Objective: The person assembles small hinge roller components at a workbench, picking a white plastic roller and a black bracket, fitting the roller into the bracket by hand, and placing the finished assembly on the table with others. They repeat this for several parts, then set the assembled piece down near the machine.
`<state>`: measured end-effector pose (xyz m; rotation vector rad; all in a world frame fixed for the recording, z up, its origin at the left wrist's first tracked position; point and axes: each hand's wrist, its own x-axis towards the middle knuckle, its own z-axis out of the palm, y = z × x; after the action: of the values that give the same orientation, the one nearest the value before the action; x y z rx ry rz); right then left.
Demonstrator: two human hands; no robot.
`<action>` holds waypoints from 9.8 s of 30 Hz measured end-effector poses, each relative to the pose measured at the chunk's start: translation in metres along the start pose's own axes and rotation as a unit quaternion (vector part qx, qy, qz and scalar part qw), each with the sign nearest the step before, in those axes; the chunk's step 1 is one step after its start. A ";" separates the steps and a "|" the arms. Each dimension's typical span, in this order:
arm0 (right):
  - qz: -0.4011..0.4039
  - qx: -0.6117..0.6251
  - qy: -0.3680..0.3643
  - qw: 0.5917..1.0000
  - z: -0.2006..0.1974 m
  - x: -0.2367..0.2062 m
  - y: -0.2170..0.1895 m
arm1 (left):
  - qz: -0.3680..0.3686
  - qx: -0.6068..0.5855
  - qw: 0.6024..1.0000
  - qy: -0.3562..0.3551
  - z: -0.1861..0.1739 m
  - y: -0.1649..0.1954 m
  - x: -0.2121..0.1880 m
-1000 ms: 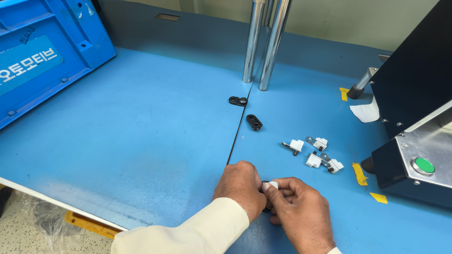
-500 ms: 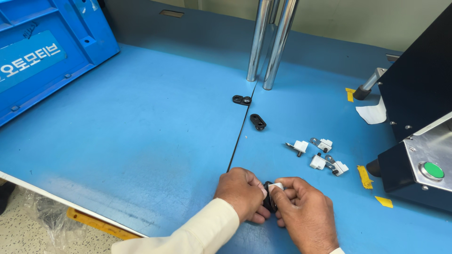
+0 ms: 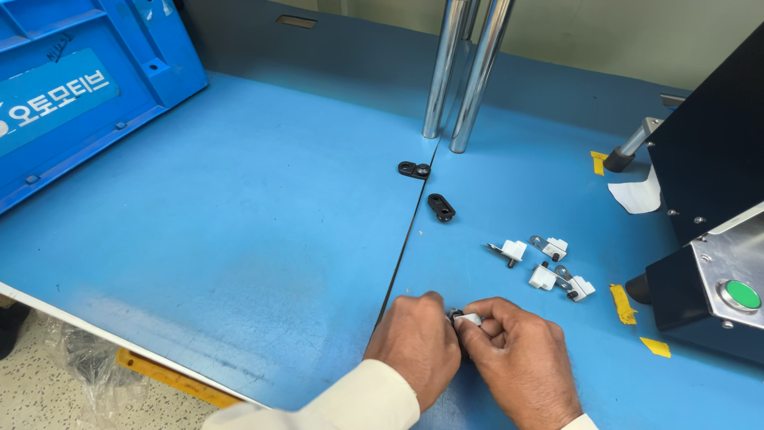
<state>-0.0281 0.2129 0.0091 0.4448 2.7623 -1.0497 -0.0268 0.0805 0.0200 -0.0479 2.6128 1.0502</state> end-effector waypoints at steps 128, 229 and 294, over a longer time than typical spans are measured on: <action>0.076 0.175 0.111 0.975 -0.008 -0.020 0.016 | -0.115 -0.238 0.964 0.032 -0.007 0.033 -0.022; -0.047 0.151 0.177 0.971 0.000 0.002 0.035 | -0.142 -0.381 0.913 -0.032 0.000 0.031 -0.002; -0.116 0.341 -0.119 0.925 -0.040 -0.004 -0.085 | -0.435 -0.284 0.823 0.228 -0.042 -0.277 -0.124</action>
<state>-0.0533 0.1788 0.0927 0.0446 2.2055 -1.9791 0.1201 -0.1607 -0.0986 -1.6209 2.0308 1.4629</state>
